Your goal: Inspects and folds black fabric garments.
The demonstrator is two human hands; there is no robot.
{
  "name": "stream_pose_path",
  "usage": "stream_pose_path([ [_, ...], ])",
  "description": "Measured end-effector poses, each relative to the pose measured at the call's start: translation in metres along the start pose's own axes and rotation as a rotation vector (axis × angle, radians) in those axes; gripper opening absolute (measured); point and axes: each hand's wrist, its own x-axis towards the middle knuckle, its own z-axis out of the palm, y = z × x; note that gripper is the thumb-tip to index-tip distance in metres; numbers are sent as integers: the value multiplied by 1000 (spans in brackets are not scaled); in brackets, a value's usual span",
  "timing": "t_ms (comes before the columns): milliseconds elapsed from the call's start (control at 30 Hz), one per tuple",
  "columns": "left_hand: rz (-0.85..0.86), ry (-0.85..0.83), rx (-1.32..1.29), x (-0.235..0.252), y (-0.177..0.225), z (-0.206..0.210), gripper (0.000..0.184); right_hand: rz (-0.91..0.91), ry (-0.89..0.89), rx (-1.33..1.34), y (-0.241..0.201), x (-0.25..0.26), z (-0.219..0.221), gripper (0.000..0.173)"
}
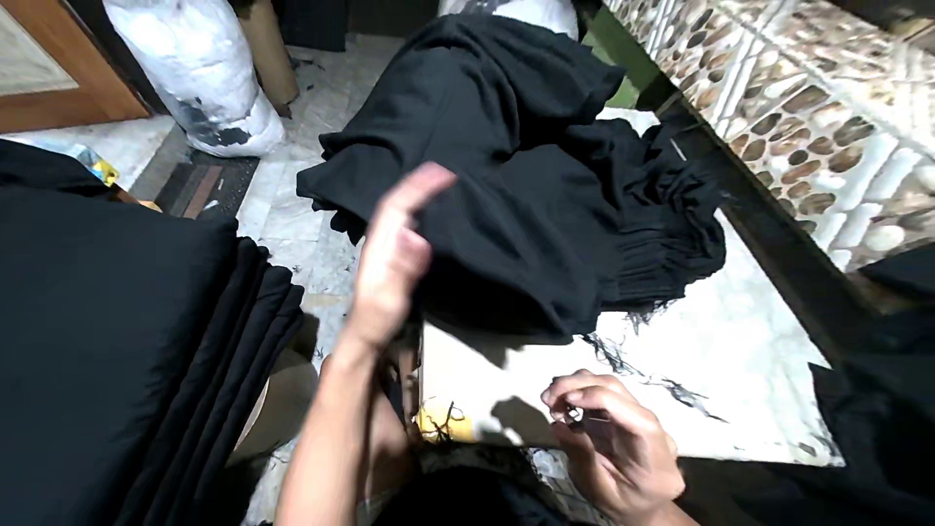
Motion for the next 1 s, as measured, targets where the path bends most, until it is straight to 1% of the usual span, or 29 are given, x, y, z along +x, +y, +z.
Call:
stream_pose_path([
  [33, -11, 154, -37, 15, -10, -19, 67, 9, 6, -30, 3, -2, 0, 18],
  [67, -63, 258, -57, 26, -20, -35, 65, 35, -3, -70, 6, -5, 0, 20],
  [100, -133, 332, -68, 33, -28, -45, 62, 65, -27, -134, 11, -7, 2, 23],
  [167, -253, 453, -49, 34, -32, -45, 52, 98, -94, -304, 25, -8, 6, 28],
  [200, -259, 458, 30, 29, -30, -40, 48, 101, -134, -392, 34, -9, 9, 30],
  [233, -241, 429, 148, 18, -26, -35, 47, 96, -169, -473, 44, -10, 12, 31],
  [300, -143, 389, 387, -9, -23, -21, 42, 67, -210, -614, 64, -9, 15, 26],
  [333, -81, 392, 466, -23, -27, -13, 36, 44, -204, -655, 74, -7, 14, 21],
  [400, 21, 377, 562, -50, -37, 3, 24, -66, -138, -698, 90, -3, 5, 15],
  [433, 52, 345, 583, -62, -38, 13, 23, -141, -105, -684, 92, 0, -1, 15],
  [500, 113, 203, 611, -79, -32, 35, 25, -227, -80, -585, 81, 7, -12, 20],
  [567, 230, 37, 644, -84, -29, 56, 27, -266, -93, -479, 59, 13, -19, 23],
  [600, 278, 7, 662, -83, -29, 63, 27, -292, -94, -453, 49, 16, -20, 24],
  [633, 296, 42, 656, -81, -29, 64, 24, -321, -92, -440, 42, 19, -21, 26],
  [733, 188, 343, 633, -72, -32, 45, 23, -339, -92, -432, 33, 24, -29, 29],
  [767, 172, 406, 663, -72, -33, 39, 20, -333, -93, -433, 31, 26, -32, 31],
  [800, 174, 419, 707, -72, -32, 38, 17, -333, -89, -434, 30, 28, -33, 31],
  [900, 160, 362, 881, -73, -18, 50, 9, -349, -73, -420, 25, 35, -30, 31],
  [967, 100, 457, 913, -69, -26, 41, 10, -323, -28, -417, 23, 45, -27, 30],
  [1000, 62, 504, 859, -68, -33, 33, 14, -292, 11, -410, 23, 51, -24, 30],
])
